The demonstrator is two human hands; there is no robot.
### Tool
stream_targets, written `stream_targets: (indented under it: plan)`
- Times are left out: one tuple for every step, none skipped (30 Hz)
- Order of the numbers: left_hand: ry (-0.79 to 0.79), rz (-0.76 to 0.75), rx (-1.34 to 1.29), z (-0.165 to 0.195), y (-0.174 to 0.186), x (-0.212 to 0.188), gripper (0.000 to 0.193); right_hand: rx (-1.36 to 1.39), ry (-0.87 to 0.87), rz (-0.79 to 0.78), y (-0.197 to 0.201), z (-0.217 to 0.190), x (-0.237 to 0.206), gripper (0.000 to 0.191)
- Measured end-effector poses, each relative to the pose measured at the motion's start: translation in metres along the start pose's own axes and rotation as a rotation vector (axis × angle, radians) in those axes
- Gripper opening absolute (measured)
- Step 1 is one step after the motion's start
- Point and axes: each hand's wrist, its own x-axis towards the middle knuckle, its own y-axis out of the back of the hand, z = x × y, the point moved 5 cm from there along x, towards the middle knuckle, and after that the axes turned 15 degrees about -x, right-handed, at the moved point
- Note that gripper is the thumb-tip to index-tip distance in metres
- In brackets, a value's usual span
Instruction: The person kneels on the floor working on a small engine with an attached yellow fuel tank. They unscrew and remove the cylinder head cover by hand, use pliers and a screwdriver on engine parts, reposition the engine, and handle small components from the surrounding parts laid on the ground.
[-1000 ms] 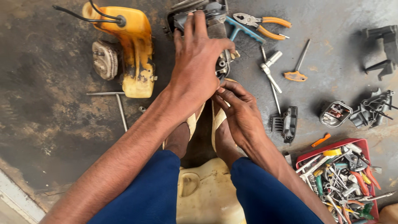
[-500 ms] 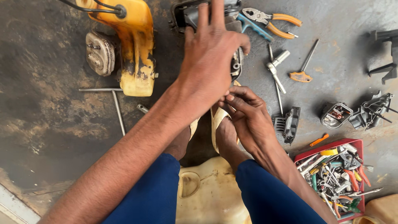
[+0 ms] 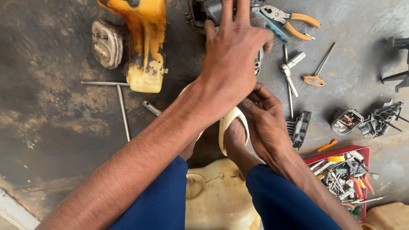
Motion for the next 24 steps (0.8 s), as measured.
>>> stream_targets:
  plan:
    - [-0.006, 0.015, -0.002, 0.000, 0.000, 0.000, 0.021, 0.014, -0.019, -0.006, 0.001, 0.001, 0.000, 0.028]
    - [-0.013, 0.029, -0.003, 0.000, 0.000, 0.000, 0.020, 0.029, -0.036, -0.012, 0.001, 0.002, 0.001, 0.028]
    - [-0.021, 0.042, -0.003, 0.001, 0.001, -0.001, 0.019, 0.046, -0.053, -0.018, 0.002, 0.002, 0.001, 0.029]
    - [-0.030, 0.048, -0.005, 0.001, 0.001, -0.002, 0.018, 0.041, -0.064, -0.006, 0.003, 0.003, 0.001, 0.028]
    - [-0.039, 0.054, -0.006, 0.002, 0.001, -0.003, 0.017, 0.036, -0.073, 0.007, 0.004, 0.003, 0.001, 0.028]
    - [-0.050, 0.061, -0.009, 0.003, 0.001, -0.005, 0.016, 0.030, -0.081, 0.020, 0.005, 0.004, 0.002, 0.028]
    - [-0.033, 0.064, -0.012, 0.003, 0.001, -0.005, 0.015, 0.034, -0.071, 0.014, 0.005, 0.004, 0.002, 0.029]
    - [-0.015, 0.067, -0.018, 0.003, 0.001, -0.006, 0.015, 0.036, -0.061, 0.010, 0.005, 0.004, 0.002, 0.030]
    - [0.004, 0.068, -0.025, 0.004, 0.000, -0.007, 0.014, 0.038, -0.053, 0.006, 0.005, 0.004, 0.002, 0.031]
    - [0.016, 0.061, -0.037, 0.004, 0.000, -0.008, 0.017, 0.042, -0.065, 0.019, 0.007, 0.005, 0.002, 0.031]
    - [0.026, 0.056, -0.048, 0.005, 0.000, -0.008, 0.019, 0.045, -0.076, 0.029, 0.008, 0.007, 0.003, 0.032]
    - [0.038, 0.055, -0.056, 0.004, 0.000, -0.008, 0.022, 0.047, -0.087, 0.035, 0.009, 0.008, 0.003, 0.032]
    - [0.020, 0.077, -0.039, 0.006, 0.001, -0.008, 0.022, 0.062, -0.099, 0.029, 0.010, 0.010, 0.004, 0.032]
    - [-0.001, 0.097, -0.021, 0.007, 0.002, -0.008, 0.022, 0.080, -0.108, 0.025, 0.011, 0.012, 0.004, 0.033]
    - [-0.024, 0.116, -0.004, 0.008, 0.003, -0.008, 0.022, 0.099, -0.117, 0.023, 0.012, 0.014, 0.005, 0.034]
    - [-0.003, 0.095, -0.014, 0.007, 0.002, -0.008, 0.025, 0.123, -0.122, 0.010, 0.012, 0.015, 0.006, 0.033]
    - [0.021, 0.073, -0.027, 0.006, 0.000, -0.007, 0.027, 0.147, -0.129, 0.000, 0.012, 0.017, 0.007, 0.032]
    - [0.043, 0.051, -0.039, 0.005, -0.001, -0.007, 0.030, 0.170, -0.135, -0.011, 0.012, 0.018, 0.007, 0.032]
    - [0.033, 0.053, -0.037, 0.006, -0.001, -0.007, 0.033, 0.155, -0.130, -0.007, 0.013, 0.018, 0.007, 0.032]
    - [0.023, 0.057, -0.034, 0.006, -0.001, -0.007, 0.036, 0.139, -0.125, -0.004, 0.013, 0.019, 0.006, 0.033]
    - [0.010, 0.061, -0.029, 0.007, 0.000, -0.007, 0.039, 0.124, -0.116, -0.004, 0.013, 0.019, 0.006, 0.033]
    - [0.005, 0.062, -0.033, 0.007, 0.000, -0.007, 0.033, 0.068, -0.092, 0.018, 0.014, 0.018, 0.006, 0.032]
    - [0.002, 0.061, -0.037, 0.007, 0.001, -0.008, 0.027, 0.011, -0.070, 0.041, 0.015, 0.018, 0.006, 0.030]
    - [0.002, 0.060, -0.044, 0.008, 0.001, -0.009, 0.023, -0.047, -0.050, 0.065, 0.017, 0.018, 0.005, 0.029]
